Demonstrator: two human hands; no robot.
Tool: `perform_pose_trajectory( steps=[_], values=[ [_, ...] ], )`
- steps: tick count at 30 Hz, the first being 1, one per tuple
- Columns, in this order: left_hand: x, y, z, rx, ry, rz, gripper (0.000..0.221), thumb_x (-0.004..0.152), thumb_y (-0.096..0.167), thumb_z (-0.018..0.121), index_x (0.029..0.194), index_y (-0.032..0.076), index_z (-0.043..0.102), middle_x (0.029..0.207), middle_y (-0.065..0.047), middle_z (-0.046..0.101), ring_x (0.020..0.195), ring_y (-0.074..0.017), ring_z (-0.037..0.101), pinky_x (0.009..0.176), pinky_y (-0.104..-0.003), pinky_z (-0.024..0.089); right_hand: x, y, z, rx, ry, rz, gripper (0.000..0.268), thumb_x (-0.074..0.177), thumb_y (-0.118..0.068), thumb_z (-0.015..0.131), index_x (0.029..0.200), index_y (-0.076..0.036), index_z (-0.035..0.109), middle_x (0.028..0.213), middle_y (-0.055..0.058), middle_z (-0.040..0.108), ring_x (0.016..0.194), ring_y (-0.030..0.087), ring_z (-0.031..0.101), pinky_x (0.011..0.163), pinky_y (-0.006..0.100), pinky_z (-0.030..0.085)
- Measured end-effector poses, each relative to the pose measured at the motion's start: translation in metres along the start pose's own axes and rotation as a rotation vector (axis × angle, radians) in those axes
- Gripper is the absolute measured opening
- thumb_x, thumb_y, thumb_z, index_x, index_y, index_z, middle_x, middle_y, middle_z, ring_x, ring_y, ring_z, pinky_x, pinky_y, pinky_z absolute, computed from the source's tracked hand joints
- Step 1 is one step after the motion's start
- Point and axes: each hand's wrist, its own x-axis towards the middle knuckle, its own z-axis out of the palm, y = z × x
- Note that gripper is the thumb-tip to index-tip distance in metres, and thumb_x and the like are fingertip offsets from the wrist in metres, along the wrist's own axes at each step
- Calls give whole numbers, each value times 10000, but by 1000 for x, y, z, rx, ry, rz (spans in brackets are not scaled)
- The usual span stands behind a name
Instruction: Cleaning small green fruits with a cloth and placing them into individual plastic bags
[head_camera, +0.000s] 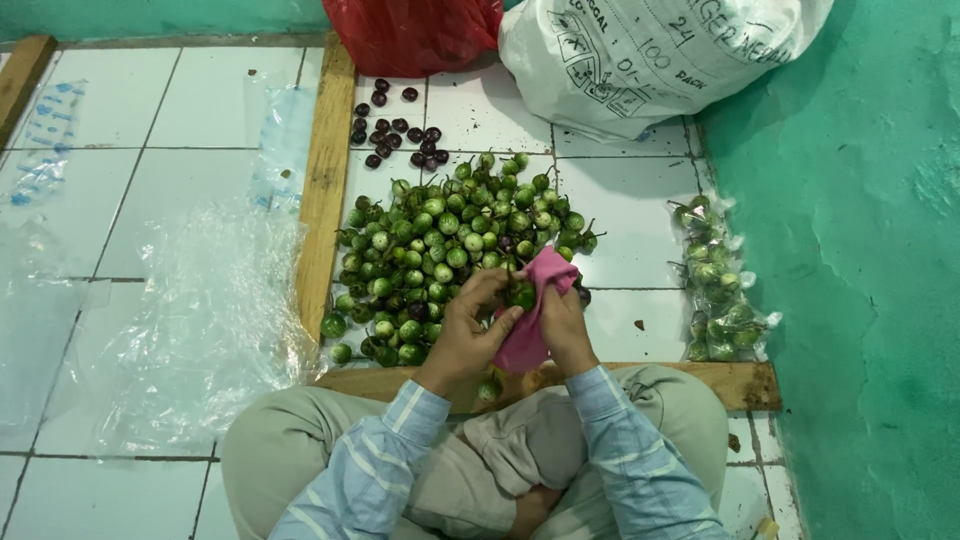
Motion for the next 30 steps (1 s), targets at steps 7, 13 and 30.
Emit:
perform_pose_trajectory(
  steps=[7,13,30],
  values=[
    [-1,-2,-1,39,-41,-11,378,961,28,656,1338,44,689,1338,-187,684,1276,-387,589,1039,-505,478,-17,-44,10,348,-167,127,319,1035,-305,502,1071,-75,719,961,104,731,841,232,674,868,410,520],
    [-7,-13,11,-11,73,-46,413,908,157,792,1301,53,721,1265,-181,666,1228,-319,623,976,-446,545,-9,-3,-1,-75,-35,-250,213,960,-87,529,759,-121,590,702,-19,517,706,130,486,734,335,414],
    [0,-10,11,-236,196,-141,167,978,31,680,1082,-71,762,1181,-238,741,1151,-266,642,902,-421,565,-35,-69,18,-82,-82,-230,258,960,-120,475,722,-128,574,679,-20,505,674,161,494,697,373,443]
  ],
)
